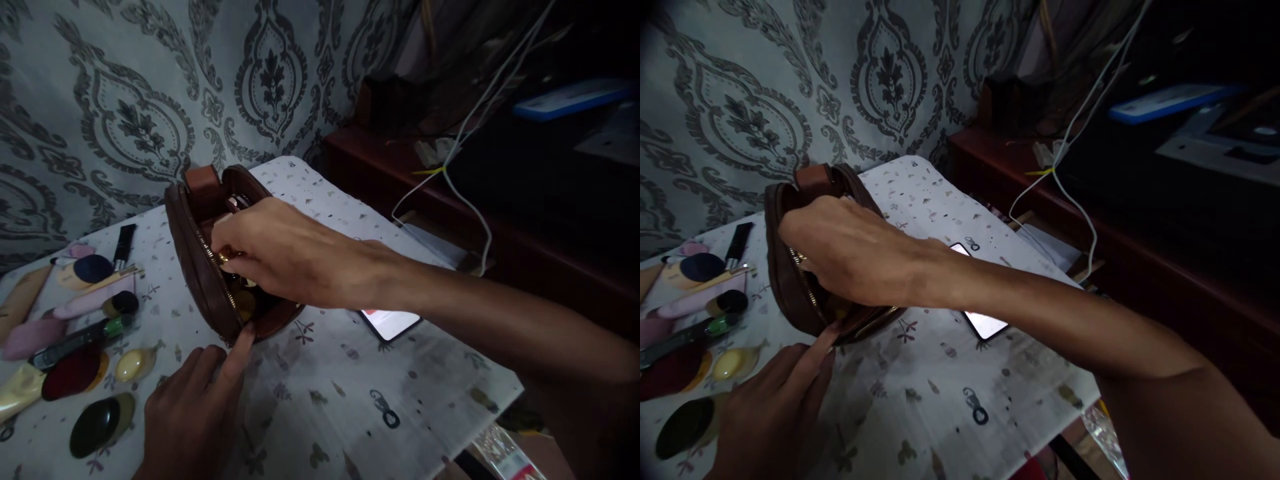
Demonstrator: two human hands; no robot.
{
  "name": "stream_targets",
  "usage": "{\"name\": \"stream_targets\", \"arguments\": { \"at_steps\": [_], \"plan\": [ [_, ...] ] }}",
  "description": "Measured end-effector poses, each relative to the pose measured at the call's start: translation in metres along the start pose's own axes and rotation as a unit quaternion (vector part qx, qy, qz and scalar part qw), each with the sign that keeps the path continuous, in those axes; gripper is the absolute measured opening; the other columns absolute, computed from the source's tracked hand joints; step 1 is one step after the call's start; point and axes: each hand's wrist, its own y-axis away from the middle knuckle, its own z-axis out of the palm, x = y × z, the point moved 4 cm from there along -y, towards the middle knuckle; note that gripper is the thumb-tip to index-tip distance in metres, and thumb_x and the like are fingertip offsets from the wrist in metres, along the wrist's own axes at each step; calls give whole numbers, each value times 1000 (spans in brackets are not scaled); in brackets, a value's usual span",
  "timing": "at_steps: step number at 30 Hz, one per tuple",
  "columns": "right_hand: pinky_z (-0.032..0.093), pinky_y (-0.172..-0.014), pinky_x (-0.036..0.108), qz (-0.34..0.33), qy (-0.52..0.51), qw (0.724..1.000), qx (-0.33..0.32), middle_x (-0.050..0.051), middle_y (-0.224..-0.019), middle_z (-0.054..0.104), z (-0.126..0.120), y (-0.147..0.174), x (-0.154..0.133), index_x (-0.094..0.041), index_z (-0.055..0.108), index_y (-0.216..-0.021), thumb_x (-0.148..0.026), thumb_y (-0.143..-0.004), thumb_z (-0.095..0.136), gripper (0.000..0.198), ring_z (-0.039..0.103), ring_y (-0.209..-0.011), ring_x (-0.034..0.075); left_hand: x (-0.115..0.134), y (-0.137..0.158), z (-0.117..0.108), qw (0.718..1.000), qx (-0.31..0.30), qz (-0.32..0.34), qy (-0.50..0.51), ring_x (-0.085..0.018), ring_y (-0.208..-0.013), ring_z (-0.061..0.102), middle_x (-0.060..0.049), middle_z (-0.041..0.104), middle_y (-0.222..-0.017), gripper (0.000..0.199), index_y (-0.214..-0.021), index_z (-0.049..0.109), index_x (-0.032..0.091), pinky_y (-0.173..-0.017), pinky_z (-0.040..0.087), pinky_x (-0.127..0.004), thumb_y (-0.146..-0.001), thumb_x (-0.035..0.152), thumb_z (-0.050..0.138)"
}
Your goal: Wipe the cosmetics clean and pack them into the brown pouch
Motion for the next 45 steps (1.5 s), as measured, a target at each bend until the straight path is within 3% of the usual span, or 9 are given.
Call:
{"name": "stream_targets", "arguments": {
  "at_steps": [3, 11, 18, 28, 34, 39, 45],
  "plan": [
    [35, -68, 26, -45, 29, 999, -5, 2, -83, 65, 11, -14, 3, -16, 60, -83, -9, -88, 52, 13, 57, -77, 14, 0, 1, 0, 1000, -11, -6, -2, -11, -61, 59, 3, 61, -71, 53, -144, 43, 25, -54, 35, -27, -93, 13, 46],
    [36, -64, 27, -75, 68, 992, -73, 8, -93, 67, 31, -32, 9, -13, 60, -92, 2, -80, 49, 22, 61, -82, 18, 0, 0, 1, 1000, -9, -1, -2, -11, -59, 60, 3, 64, -75, 50, -143, 43, 23, -52, 36, -27, -94, 16, 47],
    [41, -66, 26, -70, 61, 990, -103, 9, -92, 68, 43, -38, 9, -12, 60, -87, 4, -81, 48, 21, 63, -81, 17, 0, -1, 3, 1000, -4, -10, -5, -12, -58, 60, 2, 65, -75, 46, -142, 45, 23, -50, 34, -26, -96, 19, 46],
    [45, -66, 26, -76, 78, 987, -117, 11, -97, 69, 42, -39, 9, -12, 60, -88, 3, -78, 55, 18, 65, -84, 19, 4, -2, 1, 1000, 8, -8, 19, -13, -63, 62, 0, 66, -78, 49, -143, 42, 20, -52, 38, -25, -95, 17, 49],
    [45, -69, 25, -67, 105, 976, -177, 15, -104, 68, 31, -35, -1, -6, 62, -92, 4, -78, 55, 19, 63, -94, 20, 2, -2, 1, 1000, 5, -2, -14, -12, -61, 62, 3, 66, -75, 47, -142, 42, 22, -50, 37, -25, -96, 17, 50],
    [39, -58, 24, -18, 103, 965, -239, 13, -93, 70, 26, -35, -3, -3, 67, -95, 4, -78, 52, 24, 63, -82, 18, 2, -5, -2, 1000, 2, -1, -4, -11, -60, 62, 4, 64, -73, 49, -142, 43, 22, -50, 37, -24, -94, 14, 51],
    [36, -54, 24, -13, 90, 966, -241, 14, -97, 69, 24, -39, -3, -2, 68, -100, 3, -77, 51, 29, 62, -80, 17, 3, -6, -5, 1000, 3, 1, -3, -11, -59, 61, 5, 60, -68, 54, -146, 39, 22, -49, 38, -23, -94, 14, 50]
  ]
}}
